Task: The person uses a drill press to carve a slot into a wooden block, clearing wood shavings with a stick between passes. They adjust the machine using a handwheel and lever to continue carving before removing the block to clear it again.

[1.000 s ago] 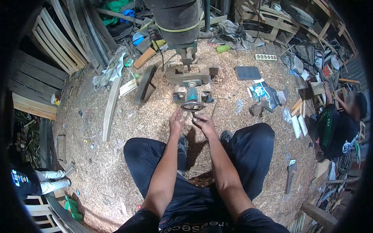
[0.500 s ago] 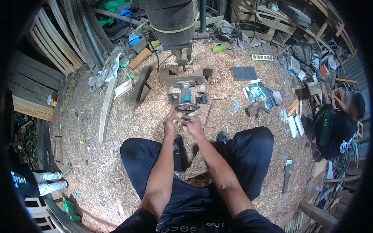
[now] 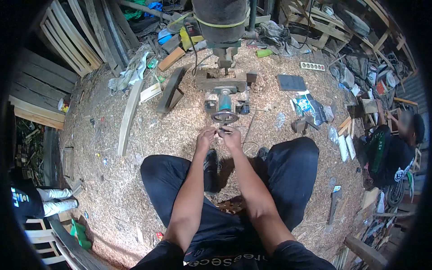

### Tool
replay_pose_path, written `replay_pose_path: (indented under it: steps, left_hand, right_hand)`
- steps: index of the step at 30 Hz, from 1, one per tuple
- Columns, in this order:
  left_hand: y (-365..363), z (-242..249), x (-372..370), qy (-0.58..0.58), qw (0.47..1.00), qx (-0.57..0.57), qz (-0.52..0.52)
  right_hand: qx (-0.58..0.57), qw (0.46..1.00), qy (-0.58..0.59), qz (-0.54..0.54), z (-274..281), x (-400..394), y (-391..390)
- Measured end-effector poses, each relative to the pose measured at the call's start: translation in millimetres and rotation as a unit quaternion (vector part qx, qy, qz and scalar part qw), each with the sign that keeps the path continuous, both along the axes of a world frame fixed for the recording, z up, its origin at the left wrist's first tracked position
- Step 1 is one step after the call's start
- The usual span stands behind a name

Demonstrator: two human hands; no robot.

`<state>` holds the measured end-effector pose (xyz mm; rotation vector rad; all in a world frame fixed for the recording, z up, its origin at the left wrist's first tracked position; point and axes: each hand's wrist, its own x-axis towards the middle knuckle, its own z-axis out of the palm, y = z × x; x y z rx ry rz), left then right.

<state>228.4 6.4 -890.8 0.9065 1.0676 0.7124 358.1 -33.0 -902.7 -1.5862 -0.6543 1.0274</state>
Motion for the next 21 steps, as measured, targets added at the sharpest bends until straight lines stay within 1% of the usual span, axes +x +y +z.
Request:
replay_pose_path:
  steps: [1,2,4,6,7,8,9,10,14,16,18,19,20,21]
  left_hand:
    - [-5,0,2,0.005,1.000,-0.019,-0.007]
    - [-8,1,7,0.007,0.999,-0.036,-0.015]
    - [-6,9,12,0.022,0.997,-0.061,-0.030]
    - [-6,14,13,-0.017,0.996,-0.080,-0.020]
    - [-9,20,15,-0.037,0.995,-0.091,-0.015]
    - [-7,8,17,-0.037,0.996,-0.076,0.020]
    - [-8,9,16,-0.046,0.996,-0.077,0.015]
    - [-8,10,15,-0.054,0.995,-0.079,0.010]
    - [-5,8,13,-0.076,0.994,-0.075,-0.009]
    - [0,5,14,-0.085,0.994,-0.056,-0.028]
    - [6,-5,15,0.030,0.999,-0.011,-0.037]
    - [10,-6,15,0.088,0.995,0.012,-0.041]
    - [12,-9,13,0.130,0.986,0.068,-0.077]
    - [14,-7,12,0.131,0.984,0.098,-0.075]
  right_hand:
    - [0.008,1.000,-0.008,-0.003,6,3,-3]
    - [-0.002,0.999,0.037,0.000,13,4,-5]
    - [0.004,0.999,0.041,0.001,1,7,-2]
    - [0.015,0.998,0.058,0.002,-9,8,-3]
    - [0.012,0.999,0.045,0.007,-11,8,-3]
    - [0.010,0.999,0.032,0.011,-13,8,-1]
    - [0.007,1.000,0.018,0.015,-11,8,0]
    - [0.006,0.999,0.049,0.008,-8,8,-3]
    - [0.028,0.999,0.035,-0.010,-7,5,-4]
    - [0.020,1.000,0.014,0.007,-13,6,-1]
    - [0.014,0.999,-0.014,0.027,-10,9,0]
    - [0.007,0.997,-0.062,0.049,-11,14,4]
    - [-0.002,0.991,-0.111,0.070,-13,18,5]
    - [-0.013,0.983,-0.157,0.091,-15,21,4]
